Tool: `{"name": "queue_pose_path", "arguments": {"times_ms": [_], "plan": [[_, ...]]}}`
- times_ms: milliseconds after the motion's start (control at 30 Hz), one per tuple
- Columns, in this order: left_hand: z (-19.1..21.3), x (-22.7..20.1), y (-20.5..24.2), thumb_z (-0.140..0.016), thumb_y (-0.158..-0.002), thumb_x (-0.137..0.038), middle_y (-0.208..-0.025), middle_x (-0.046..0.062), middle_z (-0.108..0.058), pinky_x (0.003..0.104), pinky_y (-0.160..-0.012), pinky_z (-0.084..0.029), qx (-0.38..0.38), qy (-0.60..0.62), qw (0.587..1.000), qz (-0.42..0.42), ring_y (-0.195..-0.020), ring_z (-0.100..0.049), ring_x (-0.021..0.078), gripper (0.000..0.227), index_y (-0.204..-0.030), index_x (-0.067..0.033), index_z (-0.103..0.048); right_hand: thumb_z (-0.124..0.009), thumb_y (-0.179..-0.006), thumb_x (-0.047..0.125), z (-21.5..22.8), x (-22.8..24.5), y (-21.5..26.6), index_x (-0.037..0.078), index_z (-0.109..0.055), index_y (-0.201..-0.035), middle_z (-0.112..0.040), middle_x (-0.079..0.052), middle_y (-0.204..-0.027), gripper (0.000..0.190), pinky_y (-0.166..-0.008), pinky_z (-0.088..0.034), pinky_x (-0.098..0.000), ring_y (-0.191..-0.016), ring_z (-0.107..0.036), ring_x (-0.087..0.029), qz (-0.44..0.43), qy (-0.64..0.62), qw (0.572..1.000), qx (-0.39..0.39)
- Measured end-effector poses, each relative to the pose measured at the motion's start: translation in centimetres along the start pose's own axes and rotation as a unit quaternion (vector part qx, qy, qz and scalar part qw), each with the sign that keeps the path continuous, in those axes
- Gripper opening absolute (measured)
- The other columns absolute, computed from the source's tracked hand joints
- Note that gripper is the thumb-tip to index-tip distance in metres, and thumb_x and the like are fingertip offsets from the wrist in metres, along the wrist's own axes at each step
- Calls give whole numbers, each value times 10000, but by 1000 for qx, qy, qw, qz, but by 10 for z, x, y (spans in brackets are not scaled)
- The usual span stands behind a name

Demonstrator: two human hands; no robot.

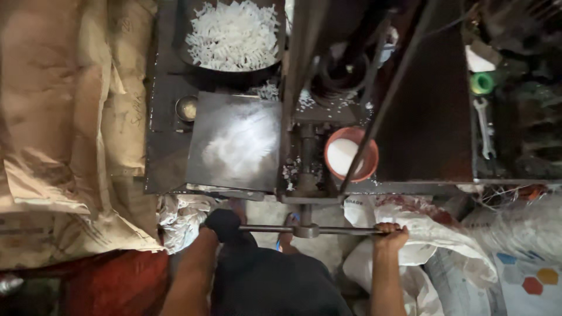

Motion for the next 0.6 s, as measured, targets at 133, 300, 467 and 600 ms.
{"name": "queue_pose_path", "arguments": {"times_ms": [133, 300, 467, 600], "plan": [[6, -4, 0, -694, -780, -481, -873, 205, -731, 507, -756, -589, -18, 27, 999, -27, -824, -732, 387, 416, -877, -82, -766, -372, -1073, 493, 0, 7, 14, 210, -405, -752, -293, 49, -570, 429, -485, -314, -297, -478, -278, -124, 30, -5, 999, -11], [-17, -14, -33, -611, -876, -473, -793, 152, -766, 518, -913, -516, -60, 11, 987, -148, -818, -730, 372, 437, -772, -98, -810, -402, -1080, 511, -24, 29, 52, 207, -436, -742, -342, 35, -608, 456, -610, -393, -347, -570, -352, -146, 66, 28, 996, 56], [-60, 4, -96, -648, -814, -415, -1027, 147, -749, 492, -832, -575, 30, -10, 999, 6, -982, -736, 326, 364, -990, -132, -795, -537, -1064, 433, -90, 33, 148, 143, -527, -754, -487, -40, -730, 424, -735, -443, -404, -713, -469, -218, 138, 73, 972, 174], [-73, -11, -114, -673, -846, -415, -1163, 166, -723, 521, -906, -530, 136, -80, 984, -84, -1068, -704, 330, 428, -1134, -113, -768, -664, -972, 350, -163, -22, 276, 75, -608, -738, -654, -129, -867, 365, -838, -495, -476, -860, -598, -304, 223, 270, 856, 381]]}}
Point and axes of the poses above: each hand's wrist, its own y-axis away from the middle knuckle, its own z-axis out of the back of the hand, x = y × z, the point moved 8 cm from there along -y, towards the middle knuckle
